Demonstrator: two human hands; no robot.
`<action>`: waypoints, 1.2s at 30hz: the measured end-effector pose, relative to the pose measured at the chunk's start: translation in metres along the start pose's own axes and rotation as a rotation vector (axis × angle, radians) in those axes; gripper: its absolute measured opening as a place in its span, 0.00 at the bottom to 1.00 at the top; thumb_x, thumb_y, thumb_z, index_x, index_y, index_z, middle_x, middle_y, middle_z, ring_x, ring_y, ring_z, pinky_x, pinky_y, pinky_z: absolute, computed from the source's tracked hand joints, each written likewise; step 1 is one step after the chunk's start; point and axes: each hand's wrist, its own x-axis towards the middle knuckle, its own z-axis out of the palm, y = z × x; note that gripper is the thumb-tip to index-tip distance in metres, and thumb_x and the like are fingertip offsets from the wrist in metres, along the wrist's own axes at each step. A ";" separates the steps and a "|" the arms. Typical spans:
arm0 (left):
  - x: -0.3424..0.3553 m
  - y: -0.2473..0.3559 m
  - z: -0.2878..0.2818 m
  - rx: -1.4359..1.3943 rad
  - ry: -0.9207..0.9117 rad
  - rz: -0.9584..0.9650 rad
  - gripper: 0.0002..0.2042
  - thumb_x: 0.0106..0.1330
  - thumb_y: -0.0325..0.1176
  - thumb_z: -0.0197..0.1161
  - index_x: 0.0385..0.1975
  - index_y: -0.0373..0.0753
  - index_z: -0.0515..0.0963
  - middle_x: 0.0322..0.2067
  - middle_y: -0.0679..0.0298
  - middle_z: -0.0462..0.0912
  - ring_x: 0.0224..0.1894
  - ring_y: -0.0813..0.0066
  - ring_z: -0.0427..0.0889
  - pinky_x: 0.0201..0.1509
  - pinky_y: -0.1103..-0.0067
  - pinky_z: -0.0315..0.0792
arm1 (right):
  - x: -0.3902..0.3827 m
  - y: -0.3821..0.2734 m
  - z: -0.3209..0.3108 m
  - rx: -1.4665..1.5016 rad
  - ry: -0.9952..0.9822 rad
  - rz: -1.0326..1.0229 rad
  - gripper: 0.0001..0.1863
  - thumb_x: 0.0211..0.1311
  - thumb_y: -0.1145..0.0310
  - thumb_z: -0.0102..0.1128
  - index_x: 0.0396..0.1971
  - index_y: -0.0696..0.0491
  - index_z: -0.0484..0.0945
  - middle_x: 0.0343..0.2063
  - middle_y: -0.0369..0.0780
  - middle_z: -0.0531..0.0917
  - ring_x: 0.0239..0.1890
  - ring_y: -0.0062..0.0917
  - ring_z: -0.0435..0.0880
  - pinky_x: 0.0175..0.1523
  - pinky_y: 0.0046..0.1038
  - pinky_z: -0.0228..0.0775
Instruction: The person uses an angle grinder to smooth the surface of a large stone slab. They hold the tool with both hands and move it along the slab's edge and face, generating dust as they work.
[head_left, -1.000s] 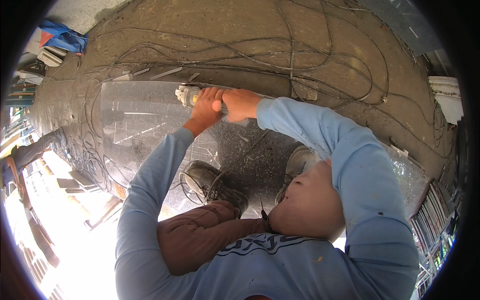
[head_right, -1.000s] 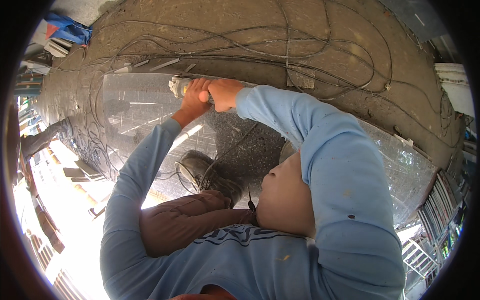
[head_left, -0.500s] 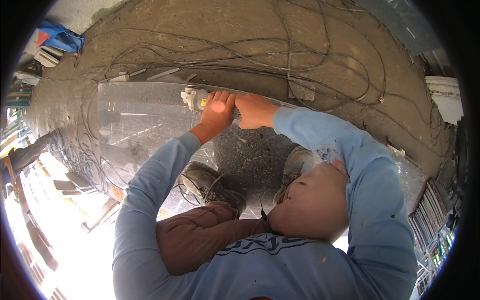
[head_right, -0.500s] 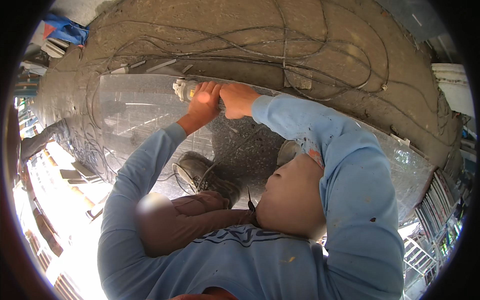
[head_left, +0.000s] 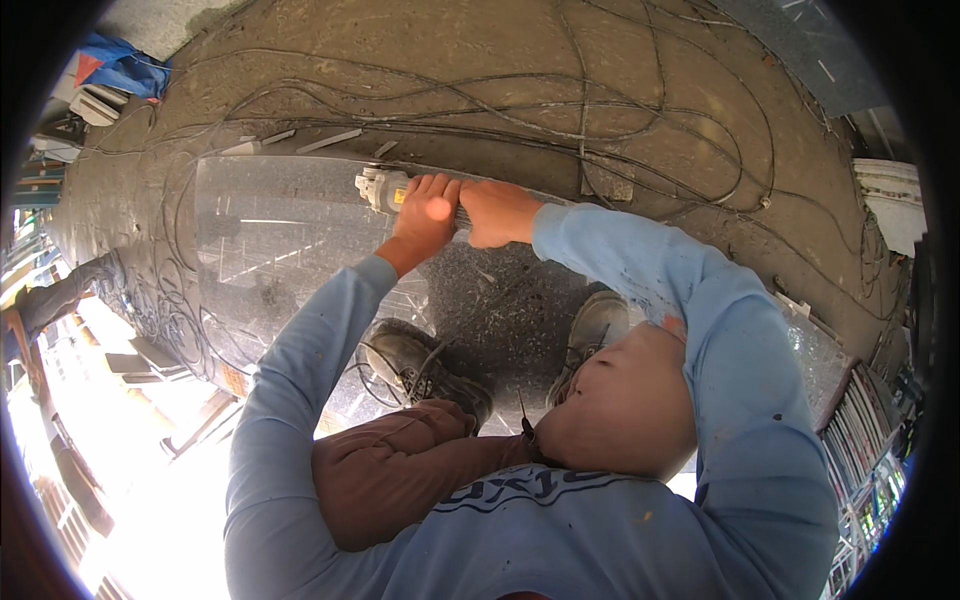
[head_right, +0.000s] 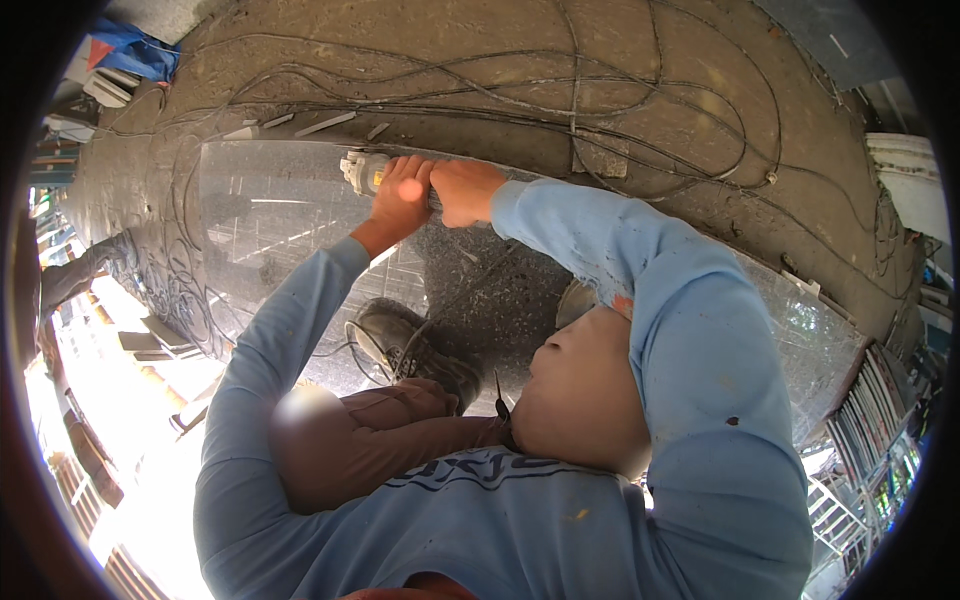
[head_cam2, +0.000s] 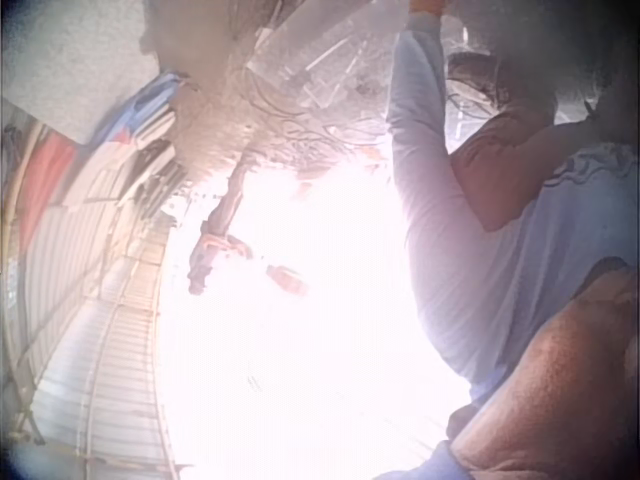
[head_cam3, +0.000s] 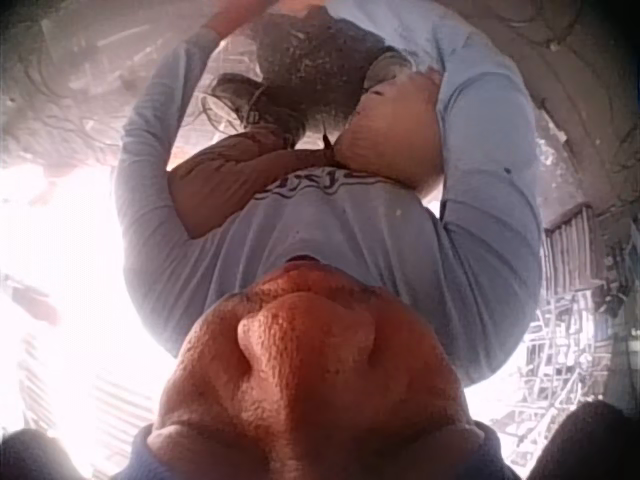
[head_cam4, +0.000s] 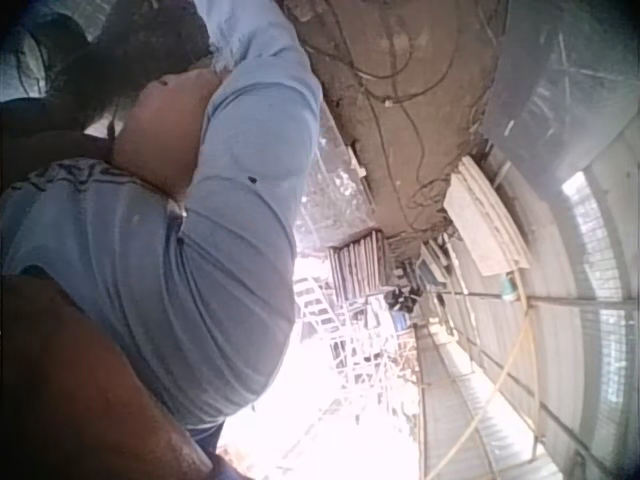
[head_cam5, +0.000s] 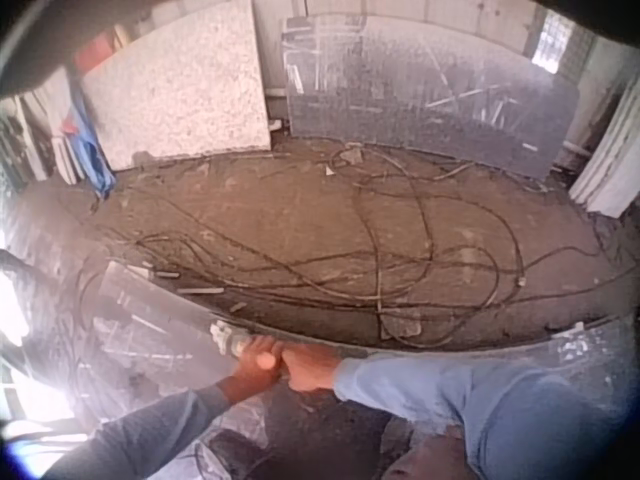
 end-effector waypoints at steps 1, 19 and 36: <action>-0.001 -0.004 0.000 0.007 -0.014 -0.009 0.21 0.53 0.22 0.68 0.49 0.40 0.78 0.42 0.58 0.79 0.50 0.55 0.79 0.59 0.63 0.71 | 0.003 -0.002 0.000 0.009 0.000 -0.001 0.24 0.50 0.70 0.73 0.48 0.61 0.80 0.48 0.49 0.86 0.53 0.45 0.86 0.54 0.42 0.80; 0.004 0.023 0.002 0.001 -0.040 0.026 0.24 0.51 0.23 0.67 0.52 0.39 0.77 0.42 0.57 0.79 0.50 0.53 0.78 0.57 0.61 0.70 | -0.033 -0.001 -0.014 -0.036 -0.033 0.031 0.26 0.50 0.70 0.73 0.49 0.63 0.78 0.48 0.51 0.85 0.53 0.45 0.85 0.56 0.41 0.80; -0.001 -0.011 0.002 -0.003 -0.068 -0.033 0.23 0.52 0.25 0.70 0.51 0.40 0.77 0.44 0.59 0.79 0.52 0.55 0.78 0.61 0.62 0.70 | 0.008 -0.004 -0.004 0.011 -0.026 0.009 0.25 0.50 0.70 0.73 0.49 0.62 0.78 0.49 0.50 0.85 0.54 0.45 0.85 0.57 0.42 0.79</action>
